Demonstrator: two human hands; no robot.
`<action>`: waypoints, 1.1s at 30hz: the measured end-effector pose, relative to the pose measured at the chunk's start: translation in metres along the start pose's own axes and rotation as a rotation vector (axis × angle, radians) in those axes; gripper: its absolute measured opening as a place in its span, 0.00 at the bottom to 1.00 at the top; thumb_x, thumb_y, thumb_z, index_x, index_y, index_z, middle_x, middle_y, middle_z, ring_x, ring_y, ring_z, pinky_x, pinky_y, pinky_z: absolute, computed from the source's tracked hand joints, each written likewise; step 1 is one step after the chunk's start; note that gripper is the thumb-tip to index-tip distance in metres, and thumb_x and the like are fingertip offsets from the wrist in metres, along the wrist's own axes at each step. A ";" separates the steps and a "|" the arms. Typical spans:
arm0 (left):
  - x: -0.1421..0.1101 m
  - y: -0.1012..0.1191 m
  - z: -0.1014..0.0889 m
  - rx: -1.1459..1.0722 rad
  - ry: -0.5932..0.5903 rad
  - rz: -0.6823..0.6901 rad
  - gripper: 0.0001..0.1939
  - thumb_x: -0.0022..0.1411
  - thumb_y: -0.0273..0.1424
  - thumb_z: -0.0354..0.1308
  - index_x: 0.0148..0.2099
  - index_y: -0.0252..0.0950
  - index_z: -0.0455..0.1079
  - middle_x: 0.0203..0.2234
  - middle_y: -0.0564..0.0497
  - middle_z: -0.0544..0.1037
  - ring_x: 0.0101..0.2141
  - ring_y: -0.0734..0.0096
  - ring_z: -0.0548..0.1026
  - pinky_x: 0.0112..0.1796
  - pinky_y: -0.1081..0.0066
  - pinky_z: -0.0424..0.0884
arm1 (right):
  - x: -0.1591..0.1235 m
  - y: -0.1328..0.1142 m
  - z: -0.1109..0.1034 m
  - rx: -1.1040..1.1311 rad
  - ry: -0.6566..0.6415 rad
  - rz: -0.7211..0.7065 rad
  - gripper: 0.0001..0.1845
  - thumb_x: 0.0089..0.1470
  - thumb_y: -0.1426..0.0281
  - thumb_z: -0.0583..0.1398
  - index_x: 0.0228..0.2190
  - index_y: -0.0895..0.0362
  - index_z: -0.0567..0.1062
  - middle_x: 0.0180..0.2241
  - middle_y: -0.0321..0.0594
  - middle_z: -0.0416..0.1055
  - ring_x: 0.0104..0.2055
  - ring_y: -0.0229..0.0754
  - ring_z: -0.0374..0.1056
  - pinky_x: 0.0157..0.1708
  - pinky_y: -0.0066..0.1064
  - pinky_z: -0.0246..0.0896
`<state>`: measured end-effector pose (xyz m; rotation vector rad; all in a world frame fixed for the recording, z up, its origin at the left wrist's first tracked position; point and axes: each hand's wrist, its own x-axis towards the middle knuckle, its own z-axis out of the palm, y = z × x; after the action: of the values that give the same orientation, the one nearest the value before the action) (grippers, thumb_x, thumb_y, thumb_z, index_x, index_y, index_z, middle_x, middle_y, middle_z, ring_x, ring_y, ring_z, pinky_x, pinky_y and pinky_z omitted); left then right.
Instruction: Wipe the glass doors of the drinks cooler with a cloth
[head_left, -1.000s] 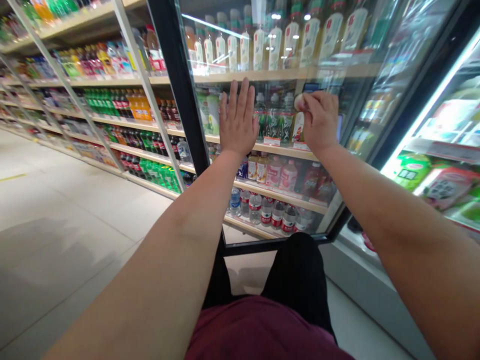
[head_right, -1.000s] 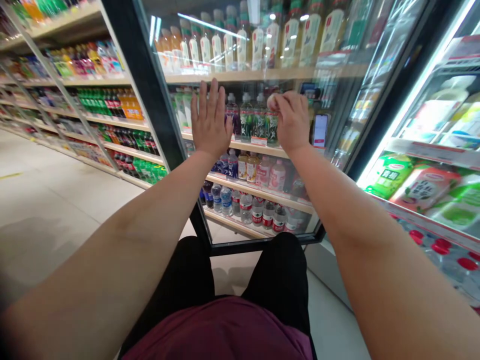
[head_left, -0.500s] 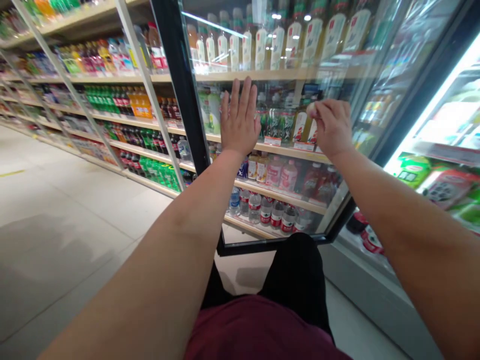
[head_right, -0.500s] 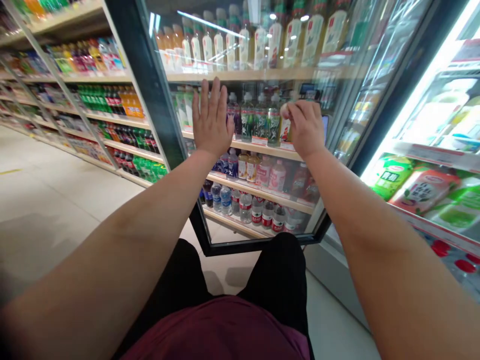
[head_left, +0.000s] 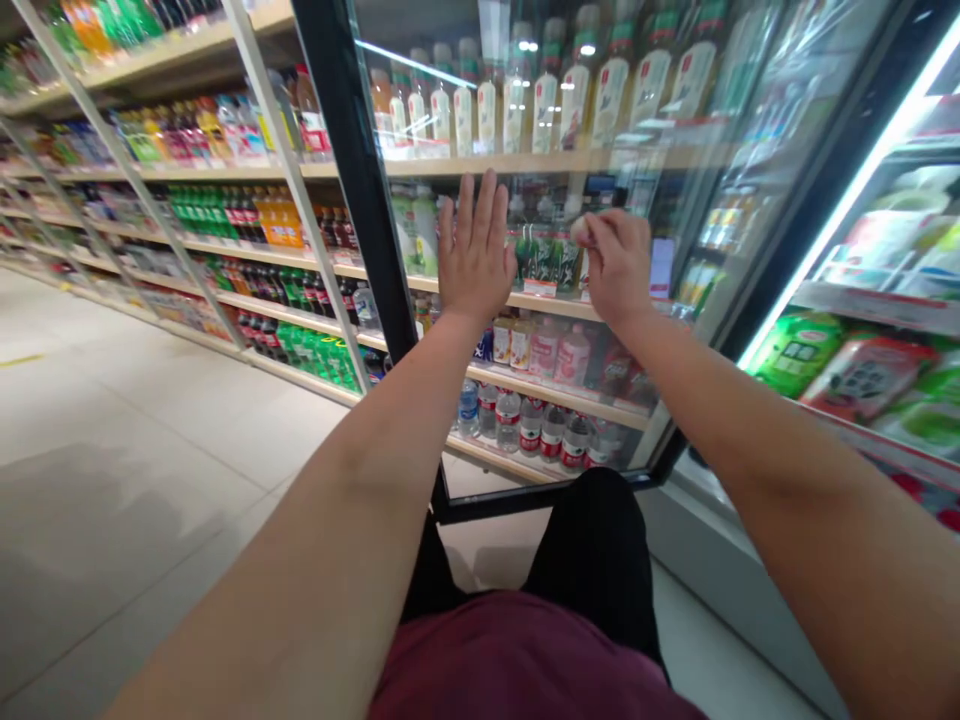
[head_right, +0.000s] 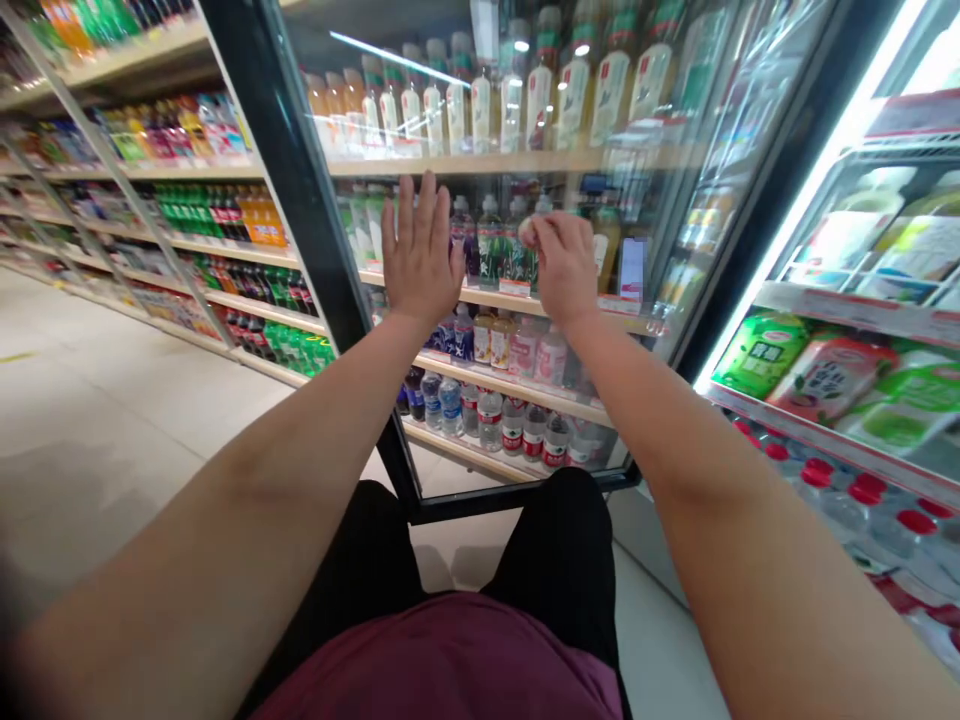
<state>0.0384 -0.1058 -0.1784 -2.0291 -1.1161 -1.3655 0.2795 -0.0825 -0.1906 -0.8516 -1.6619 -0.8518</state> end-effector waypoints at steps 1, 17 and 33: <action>0.000 0.000 0.000 0.019 0.006 0.002 0.39 0.71 0.35 0.48 0.81 0.47 0.45 0.76 0.65 0.43 0.74 0.69 0.30 0.75 0.55 0.25 | -0.001 -0.007 0.001 0.011 -0.028 -0.018 0.23 0.71 0.70 0.50 0.60 0.47 0.75 0.55 0.47 0.73 0.59 0.57 0.67 0.62 0.60 0.64; 0.001 0.001 0.001 0.139 -0.008 -0.002 0.38 0.70 0.30 0.52 0.78 0.33 0.49 0.77 0.50 0.46 0.76 0.62 0.37 0.75 0.50 0.29 | -0.010 -0.019 0.004 0.078 0.034 -0.043 0.16 0.70 0.76 0.53 0.45 0.52 0.79 0.47 0.43 0.77 0.52 0.49 0.70 0.57 0.45 0.66; -0.004 -0.005 0.005 0.135 0.078 0.102 0.36 0.71 0.28 0.50 0.77 0.25 0.53 0.76 0.38 0.50 0.76 0.53 0.36 0.74 0.49 0.29 | 0.028 -0.037 0.014 0.093 0.163 0.107 0.19 0.67 0.84 0.54 0.49 0.55 0.78 0.49 0.44 0.75 0.54 0.48 0.66 0.58 0.43 0.62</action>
<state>0.0365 -0.1003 -0.1843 -1.8935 -1.0282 -1.2725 0.2353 -0.0858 -0.1712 -0.7784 -1.4889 -0.7446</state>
